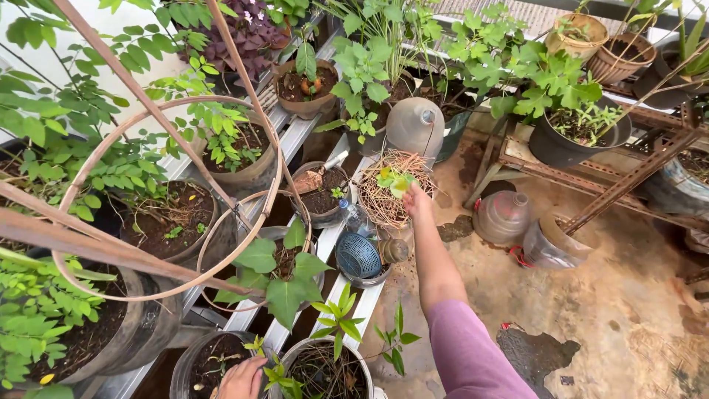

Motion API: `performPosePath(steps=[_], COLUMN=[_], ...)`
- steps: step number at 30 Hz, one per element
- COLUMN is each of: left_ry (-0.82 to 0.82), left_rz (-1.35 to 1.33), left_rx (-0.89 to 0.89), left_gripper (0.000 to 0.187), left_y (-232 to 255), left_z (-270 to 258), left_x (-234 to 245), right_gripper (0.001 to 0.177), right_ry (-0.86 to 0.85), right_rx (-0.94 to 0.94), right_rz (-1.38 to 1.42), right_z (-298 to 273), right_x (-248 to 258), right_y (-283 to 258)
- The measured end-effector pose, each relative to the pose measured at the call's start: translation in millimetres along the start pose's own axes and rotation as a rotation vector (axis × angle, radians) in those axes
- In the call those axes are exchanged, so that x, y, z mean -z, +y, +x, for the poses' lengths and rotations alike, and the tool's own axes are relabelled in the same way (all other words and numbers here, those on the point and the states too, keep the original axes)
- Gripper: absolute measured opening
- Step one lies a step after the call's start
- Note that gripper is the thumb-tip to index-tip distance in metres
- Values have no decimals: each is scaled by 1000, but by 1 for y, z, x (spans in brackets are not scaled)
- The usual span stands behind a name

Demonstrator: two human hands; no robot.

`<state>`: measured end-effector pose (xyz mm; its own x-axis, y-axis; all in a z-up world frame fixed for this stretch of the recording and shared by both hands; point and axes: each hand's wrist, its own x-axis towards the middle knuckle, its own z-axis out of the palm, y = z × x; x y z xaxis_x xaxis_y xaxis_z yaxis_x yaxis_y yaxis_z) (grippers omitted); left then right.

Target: Tending to various potted plants on a multi-tiered shelf, checking leaves and removing dead foliage.

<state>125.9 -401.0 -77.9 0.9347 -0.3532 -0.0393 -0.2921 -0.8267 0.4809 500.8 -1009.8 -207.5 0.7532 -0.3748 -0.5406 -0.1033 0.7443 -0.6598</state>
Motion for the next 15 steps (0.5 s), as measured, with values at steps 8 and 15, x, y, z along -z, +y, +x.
performPosePath(steps=[8, 15], left_ry=[18, 40], left_rz=[3, -25], left_rx=[96, 170], left_gripper=[32, 29], left_y=[-2, 25], left_z=[-20, -29], left_x=[-5, 36], right_gripper=[35, 28], right_ry=[6, 44], right_rx=[-188, -303], right_rz=[-18, -118], right_z=[-11, -103], right_x=[36, 96], right_y=[27, 48])
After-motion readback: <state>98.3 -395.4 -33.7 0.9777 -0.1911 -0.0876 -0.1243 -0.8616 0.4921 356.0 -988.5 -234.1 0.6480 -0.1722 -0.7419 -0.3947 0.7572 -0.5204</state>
